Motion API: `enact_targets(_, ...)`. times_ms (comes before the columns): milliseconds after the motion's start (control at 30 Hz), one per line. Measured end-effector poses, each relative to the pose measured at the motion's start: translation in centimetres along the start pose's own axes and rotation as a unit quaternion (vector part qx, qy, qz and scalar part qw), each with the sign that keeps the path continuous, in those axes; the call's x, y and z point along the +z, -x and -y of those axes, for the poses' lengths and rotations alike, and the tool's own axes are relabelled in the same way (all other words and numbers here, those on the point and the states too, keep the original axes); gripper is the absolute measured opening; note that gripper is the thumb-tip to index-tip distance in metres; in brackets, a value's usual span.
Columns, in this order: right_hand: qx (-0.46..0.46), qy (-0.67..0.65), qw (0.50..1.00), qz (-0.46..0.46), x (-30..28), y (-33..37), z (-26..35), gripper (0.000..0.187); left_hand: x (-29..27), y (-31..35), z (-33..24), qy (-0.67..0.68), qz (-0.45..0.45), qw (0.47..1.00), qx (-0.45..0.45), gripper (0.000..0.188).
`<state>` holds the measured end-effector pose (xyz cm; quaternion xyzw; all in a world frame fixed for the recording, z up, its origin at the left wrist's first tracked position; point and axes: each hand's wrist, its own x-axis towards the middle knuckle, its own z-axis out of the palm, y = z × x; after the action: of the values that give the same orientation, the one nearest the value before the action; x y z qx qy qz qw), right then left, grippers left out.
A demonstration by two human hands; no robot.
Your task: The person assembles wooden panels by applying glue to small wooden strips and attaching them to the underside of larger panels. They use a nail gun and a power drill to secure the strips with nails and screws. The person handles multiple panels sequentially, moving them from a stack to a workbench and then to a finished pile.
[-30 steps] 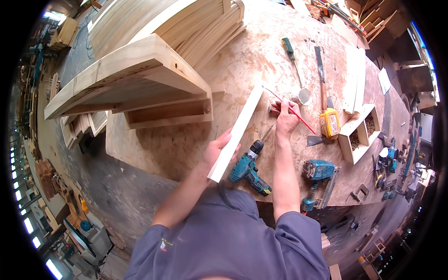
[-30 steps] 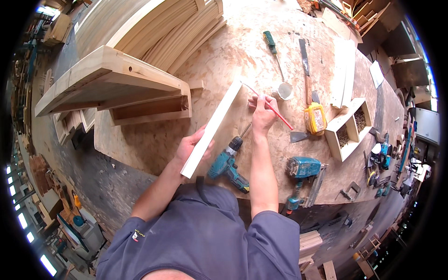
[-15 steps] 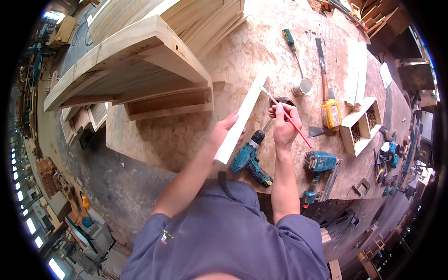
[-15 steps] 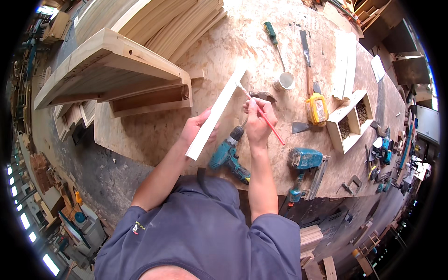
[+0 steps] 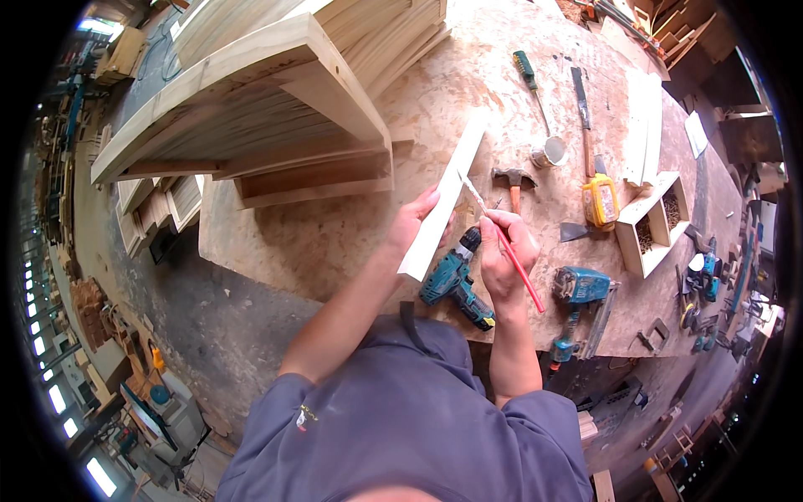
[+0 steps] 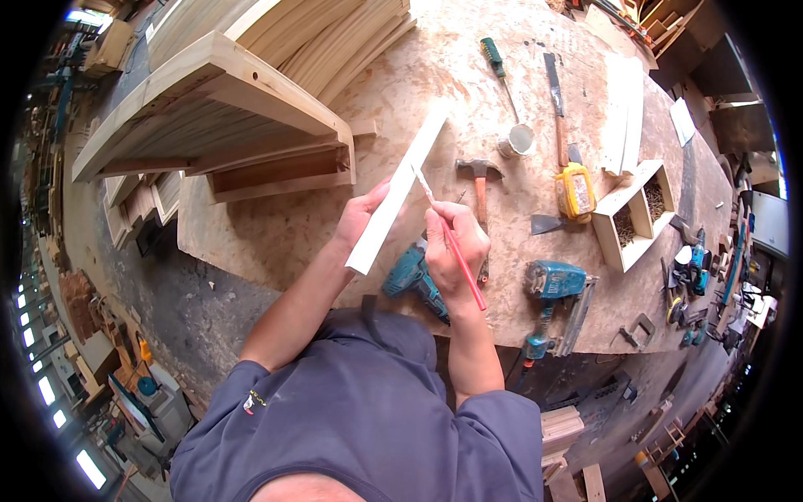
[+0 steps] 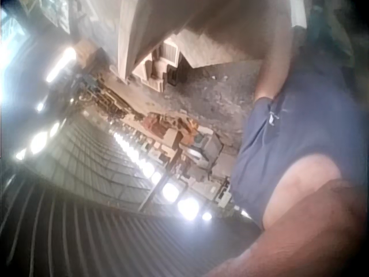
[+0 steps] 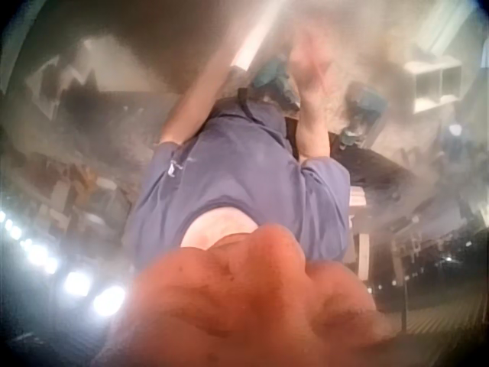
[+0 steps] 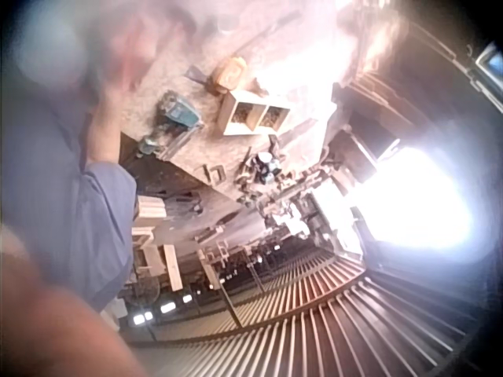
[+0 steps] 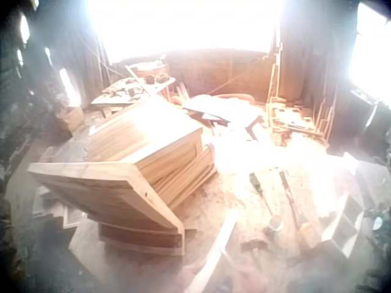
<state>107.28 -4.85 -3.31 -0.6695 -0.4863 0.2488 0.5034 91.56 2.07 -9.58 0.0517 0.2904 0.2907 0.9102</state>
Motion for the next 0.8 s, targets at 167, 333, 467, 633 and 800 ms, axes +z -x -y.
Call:
enact_targets(167, -0.062, 0.029, 0.998, 0.009, -0.1, 1.0, 1.5, 0.014, -0.3, -0.8, 0.0, 0.02, 0.01, 0.999, 0.03, 0.032)
enact_targets(333, -0.119, 0.04, 0.992, 0.016, -0.1, 1.8, 2.9, 0.017, -0.2, -1.8, -0.1, -0.015, 0.007, 0.997, 0.071, 0.03)
enact_targets(467, -0.161, 0.05, 0.985, 0.031, -0.3, 2.1, 4.2, 0.018, -0.5, -2.9, -1.2, 0.004, 0.002, 0.998, 0.062, 0.028)
enact_targets(633, -0.182, 0.05, 0.981, 0.055, -1.3, 2.9, 5.5, 0.019, 1.7, -4.2, -1.9, -0.032, -0.063, 0.993, 0.094, 0.027)
enact_targets(800, -0.185, 0.051, 0.977, 0.095, -2.3, 3.6, 6.9, 0.022, 2.6, -4.4, -2.8, -0.066, -0.051, 0.994, 0.065, 0.029)
